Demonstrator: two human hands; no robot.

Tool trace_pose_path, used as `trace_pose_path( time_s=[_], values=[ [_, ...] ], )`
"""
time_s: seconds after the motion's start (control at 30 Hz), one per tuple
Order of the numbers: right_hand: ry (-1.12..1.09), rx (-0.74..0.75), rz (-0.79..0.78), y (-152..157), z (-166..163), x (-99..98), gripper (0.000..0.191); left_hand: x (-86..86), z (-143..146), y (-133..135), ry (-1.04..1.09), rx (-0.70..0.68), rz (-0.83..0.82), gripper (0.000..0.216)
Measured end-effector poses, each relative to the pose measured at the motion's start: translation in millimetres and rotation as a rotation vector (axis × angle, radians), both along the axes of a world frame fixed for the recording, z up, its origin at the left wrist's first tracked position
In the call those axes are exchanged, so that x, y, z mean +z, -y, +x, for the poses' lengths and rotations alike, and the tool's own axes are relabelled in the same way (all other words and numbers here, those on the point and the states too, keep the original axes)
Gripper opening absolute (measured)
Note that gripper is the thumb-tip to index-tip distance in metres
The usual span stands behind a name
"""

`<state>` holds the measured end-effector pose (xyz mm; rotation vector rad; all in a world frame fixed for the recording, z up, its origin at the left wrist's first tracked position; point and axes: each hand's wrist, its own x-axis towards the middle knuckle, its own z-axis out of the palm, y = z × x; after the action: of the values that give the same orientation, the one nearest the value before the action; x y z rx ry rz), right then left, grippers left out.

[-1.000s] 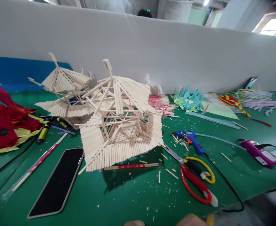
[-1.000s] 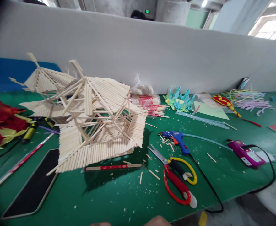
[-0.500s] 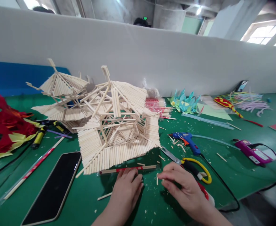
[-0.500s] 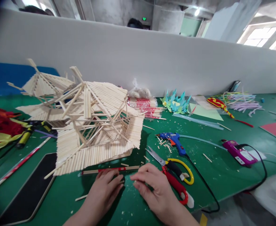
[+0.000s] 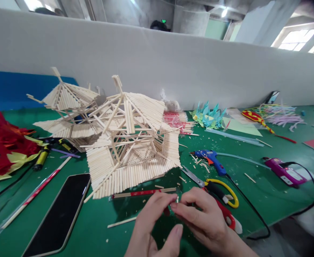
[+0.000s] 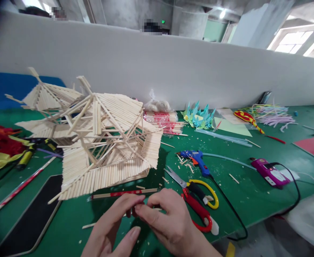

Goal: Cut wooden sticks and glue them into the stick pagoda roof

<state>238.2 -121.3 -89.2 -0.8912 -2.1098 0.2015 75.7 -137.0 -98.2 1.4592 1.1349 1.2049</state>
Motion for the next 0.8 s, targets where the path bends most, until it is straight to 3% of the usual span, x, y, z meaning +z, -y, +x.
trace_pose_path(
  time_s=[0.1, 0.2, 0.33, 0.43, 0.53, 0.6, 0.8],
  values=[
    [-0.049, -0.047, -0.097, 0.6, -5.9, 3.3, 0.011, 0.8, 3.5, -5.1, 0.095, -0.033, -0.178, 0.035],
    [-0.104, -0.136, -0.287, 1.0, -10.9, 2.1, 0.016, 8.3, 7.2, -15.1, 0.224, -0.162, -0.397, 0.032],
    [-0.138, -0.151, -0.314, 1.0, -13.7, -2.3, 0.018, 19.5, 10.4, -20.7, 0.448, -0.207, -0.608, 0.027],
    [-0.197, -0.155, -0.390, 0.9, -11.8, -2.9, 0.020, 22.6, 9.6, -19.2, 0.481, -0.208, -0.613, 0.023],
    [-0.131, -0.043, -0.283, 0.3, -8.2, -1.3, 0.011, 22.4, 7.3, -19.7, 0.443, -0.191, -0.611, 0.018],
    [-0.158, 0.028, -0.287, -0.8, -6.9, 0.5, 0.015, 23.1, 5.8, -22.7, 0.390, -0.164, -0.568, 0.015],
    [-0.525, 0.073, -0.786, -5.0, -9.4, 7.0, 0.017, 33.2, -0.3, -35.2, 0.016, -0.144, -0.226, 0.017]
  ],
)
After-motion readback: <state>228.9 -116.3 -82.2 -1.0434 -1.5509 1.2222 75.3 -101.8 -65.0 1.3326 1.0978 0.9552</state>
